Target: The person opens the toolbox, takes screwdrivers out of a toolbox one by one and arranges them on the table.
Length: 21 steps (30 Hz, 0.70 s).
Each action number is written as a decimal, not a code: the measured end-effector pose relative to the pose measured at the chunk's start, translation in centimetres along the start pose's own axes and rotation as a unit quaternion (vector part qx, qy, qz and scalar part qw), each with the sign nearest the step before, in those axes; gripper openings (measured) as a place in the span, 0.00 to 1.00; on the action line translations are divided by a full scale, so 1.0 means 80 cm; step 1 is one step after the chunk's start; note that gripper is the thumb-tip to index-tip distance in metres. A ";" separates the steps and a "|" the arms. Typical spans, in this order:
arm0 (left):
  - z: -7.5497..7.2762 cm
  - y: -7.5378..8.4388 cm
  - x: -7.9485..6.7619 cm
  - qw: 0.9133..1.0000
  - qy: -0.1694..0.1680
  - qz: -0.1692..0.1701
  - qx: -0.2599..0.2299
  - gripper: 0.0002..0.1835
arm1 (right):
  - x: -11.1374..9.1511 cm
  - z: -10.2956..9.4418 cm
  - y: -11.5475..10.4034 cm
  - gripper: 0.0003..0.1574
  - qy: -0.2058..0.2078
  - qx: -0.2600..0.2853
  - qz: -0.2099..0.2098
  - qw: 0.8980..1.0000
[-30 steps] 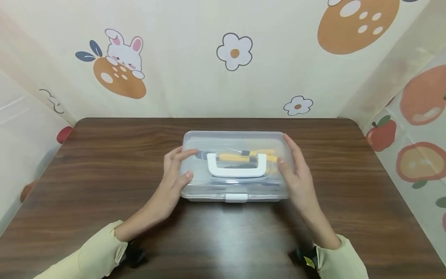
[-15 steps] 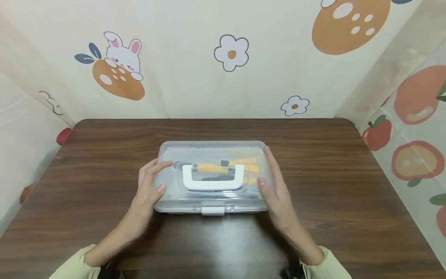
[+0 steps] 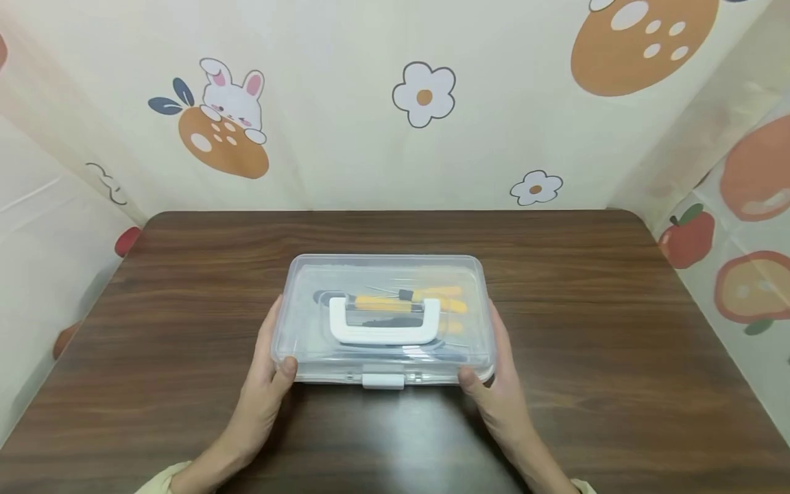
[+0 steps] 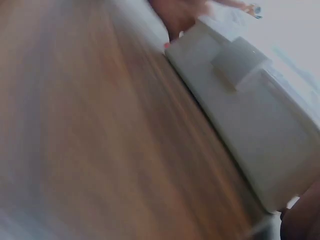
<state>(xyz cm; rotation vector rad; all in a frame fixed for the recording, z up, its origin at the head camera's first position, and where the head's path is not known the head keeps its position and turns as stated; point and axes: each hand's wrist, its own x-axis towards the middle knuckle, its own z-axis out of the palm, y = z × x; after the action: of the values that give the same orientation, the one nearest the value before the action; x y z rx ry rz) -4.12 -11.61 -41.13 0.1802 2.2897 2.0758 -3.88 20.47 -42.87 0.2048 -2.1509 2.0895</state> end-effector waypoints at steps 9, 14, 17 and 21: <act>0.007 -0.022 -0.005 0.999 0.028 0.030 -0.007 0.52 | -0.007 0.003 0.003 0.58 0.040 0.039 -0.025 0.998; 0.005 -0.023 -0.001 0.999 0.033 0.034 -0.002 0.52 | 0.004 0.018 0.001 0.38 0.111 0.132 -0.243 0.955; 0.003 -0.024 0.001 0.999 0.033 0.037 -0.003 0.52 | 0.012 0.037 -0.009 0.25 0.177 0.142 -0.369 0.901; 0.002 -0.024 0.002 0.999 0.032 0.043 -0.001 0.52 | 0.020 0.062 -0.026 0.16 0.221 0.122 -0.484 0.838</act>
<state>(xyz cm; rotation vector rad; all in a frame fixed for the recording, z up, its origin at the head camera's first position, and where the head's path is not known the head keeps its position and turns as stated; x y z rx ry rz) -4.34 -11.58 -43.06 0.2189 2.3560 2.1552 -5.10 15.43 -40.65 0.6110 -1.1061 1.5443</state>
